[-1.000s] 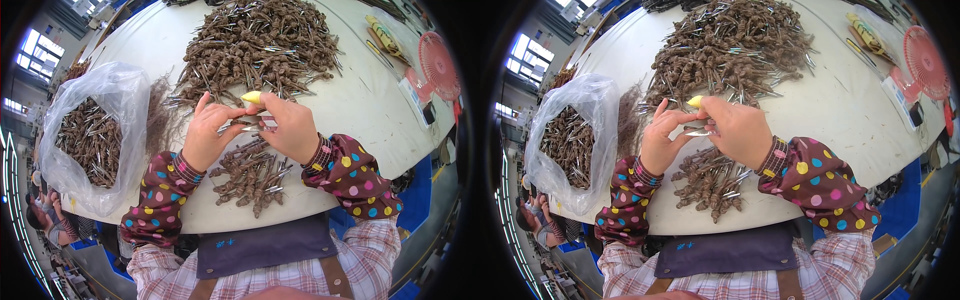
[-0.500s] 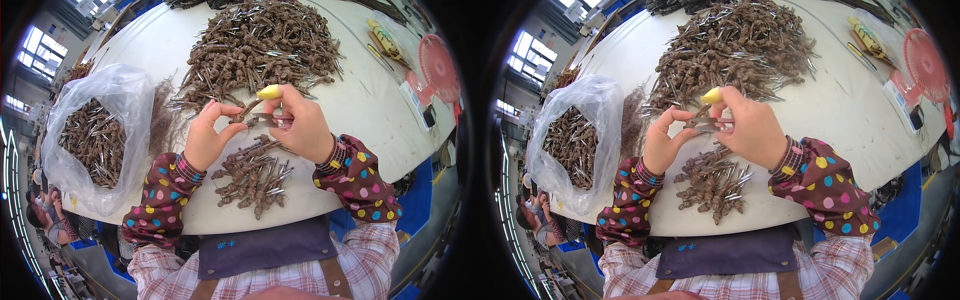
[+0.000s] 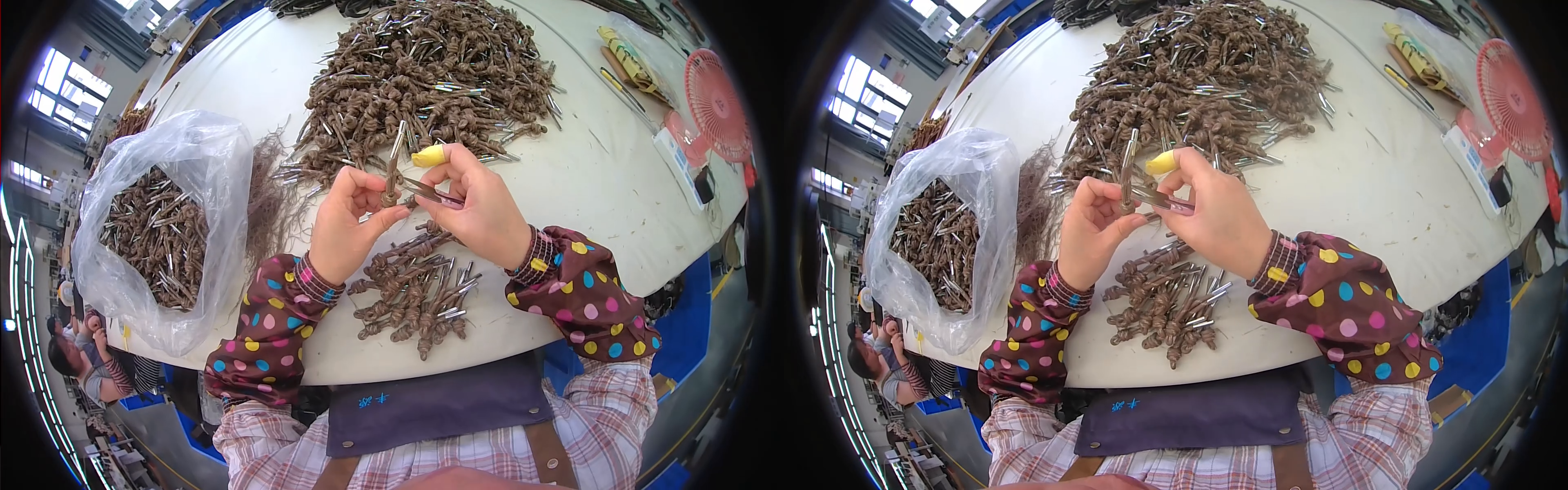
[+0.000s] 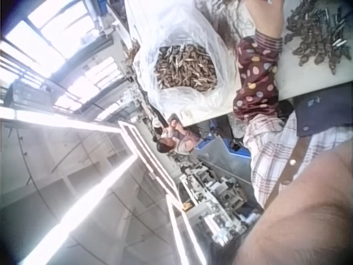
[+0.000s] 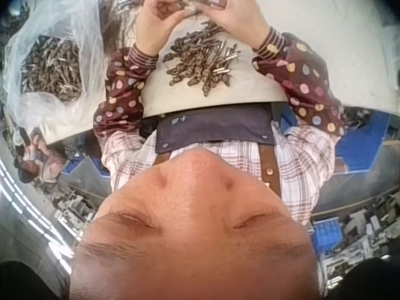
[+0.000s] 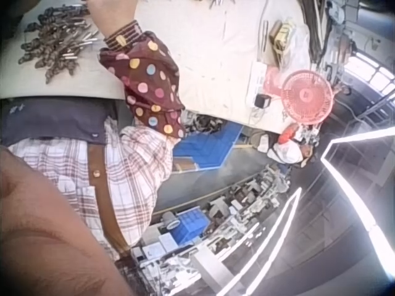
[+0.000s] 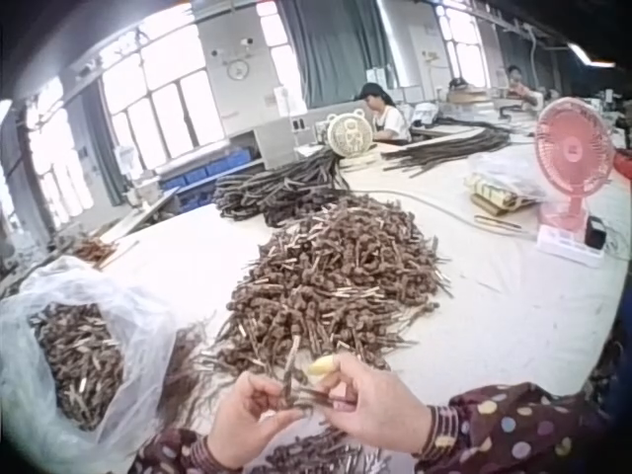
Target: Assembling leather or fiber tassels onto metal keychain hardware using a small nipper or pliers.
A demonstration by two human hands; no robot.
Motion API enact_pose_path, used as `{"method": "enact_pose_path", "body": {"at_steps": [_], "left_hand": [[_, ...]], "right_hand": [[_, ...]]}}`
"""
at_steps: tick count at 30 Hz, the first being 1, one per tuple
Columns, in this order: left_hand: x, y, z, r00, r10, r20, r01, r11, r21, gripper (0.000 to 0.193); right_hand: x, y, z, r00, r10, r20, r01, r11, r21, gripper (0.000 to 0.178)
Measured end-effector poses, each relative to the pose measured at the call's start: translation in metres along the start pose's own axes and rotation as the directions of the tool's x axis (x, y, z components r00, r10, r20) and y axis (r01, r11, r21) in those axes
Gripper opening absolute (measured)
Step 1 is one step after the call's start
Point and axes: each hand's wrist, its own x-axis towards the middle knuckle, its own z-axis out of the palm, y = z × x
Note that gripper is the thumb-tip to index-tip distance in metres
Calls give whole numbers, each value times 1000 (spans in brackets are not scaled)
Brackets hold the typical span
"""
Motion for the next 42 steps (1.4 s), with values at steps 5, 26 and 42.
{"method": "enact_pose_path", "body": {"at_steps": [5,26,42], "left_hand": [[1,6,-1,966,-209,155,254,884,-392,28],[10,6,-18,990,105,98,-140,863,485,20],[10,-5,-13,982,-189,25,175,947,268,10]], "right_hand": [[1,0,-5,997,-34,-65,30,997,-66,38],[-5,13,-43,997,28,69,-4,947,-322,18],[-1,11,-29,976,116,184,-97,989,-110,21]]}}
